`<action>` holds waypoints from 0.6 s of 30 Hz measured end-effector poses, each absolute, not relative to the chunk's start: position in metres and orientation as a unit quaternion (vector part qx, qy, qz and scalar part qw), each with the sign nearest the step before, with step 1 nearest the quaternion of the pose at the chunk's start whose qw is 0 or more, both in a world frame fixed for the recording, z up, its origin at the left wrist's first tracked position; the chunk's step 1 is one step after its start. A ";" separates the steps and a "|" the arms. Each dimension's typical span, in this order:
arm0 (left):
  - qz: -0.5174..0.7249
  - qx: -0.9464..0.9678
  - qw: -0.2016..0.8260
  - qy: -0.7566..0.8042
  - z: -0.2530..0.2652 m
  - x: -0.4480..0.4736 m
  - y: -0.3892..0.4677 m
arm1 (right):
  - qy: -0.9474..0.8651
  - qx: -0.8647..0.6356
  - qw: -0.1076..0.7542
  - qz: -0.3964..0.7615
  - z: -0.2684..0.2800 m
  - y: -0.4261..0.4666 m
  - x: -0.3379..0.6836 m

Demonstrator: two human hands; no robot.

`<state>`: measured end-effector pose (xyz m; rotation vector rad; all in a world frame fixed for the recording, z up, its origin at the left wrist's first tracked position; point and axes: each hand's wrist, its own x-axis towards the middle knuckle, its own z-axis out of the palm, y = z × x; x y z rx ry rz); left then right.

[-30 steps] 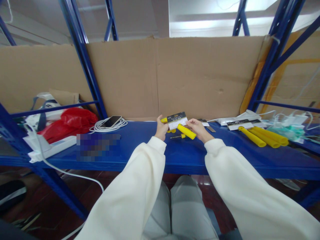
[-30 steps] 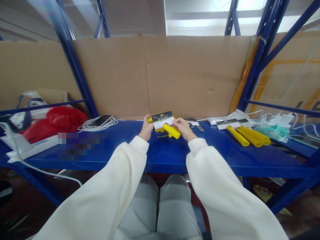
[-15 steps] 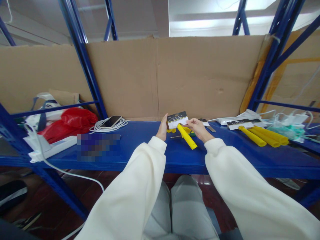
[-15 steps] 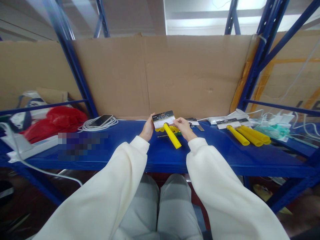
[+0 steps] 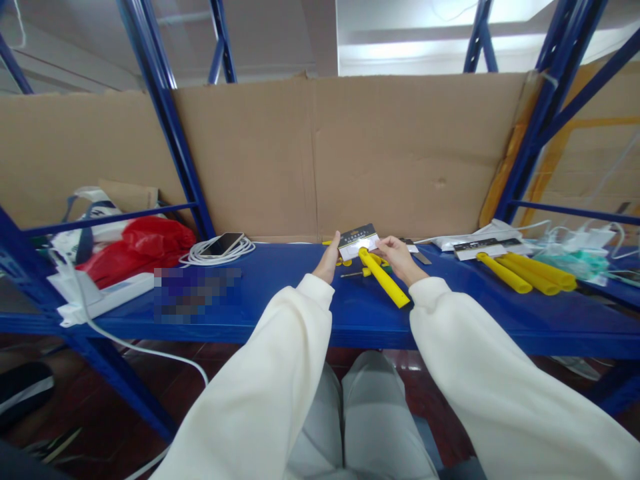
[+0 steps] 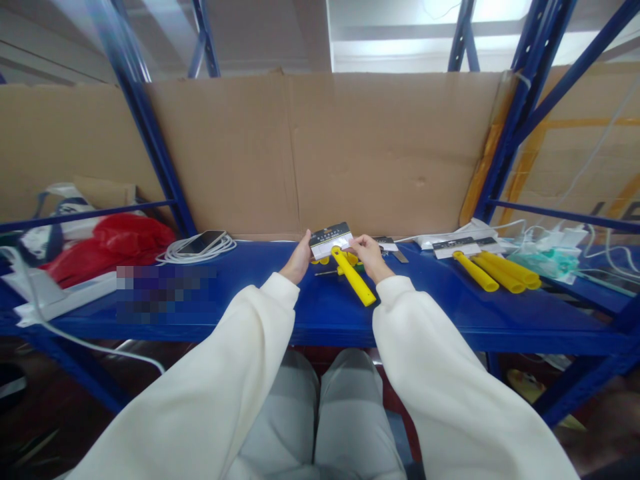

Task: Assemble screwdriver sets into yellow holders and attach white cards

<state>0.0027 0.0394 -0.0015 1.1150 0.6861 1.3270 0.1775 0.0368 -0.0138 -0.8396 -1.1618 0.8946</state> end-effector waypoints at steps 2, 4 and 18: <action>0.578 0.479 0.587 0.304 -0.002 0.002 0.038 | -0.515 -0.373 0.667 0.389 -0.015 0.038 0.179; 0.581 0.478 0.581 0.311 -0.001 0.001 0.035 | -0.513 -0.373 0.674 0.379 -0.016 0.040 0.180; 0.587 0.481 0.550 0.348 0.004 0.001 0.016 | -0.483 -0.382 0.719 0.322 -0.017 0.048 0.185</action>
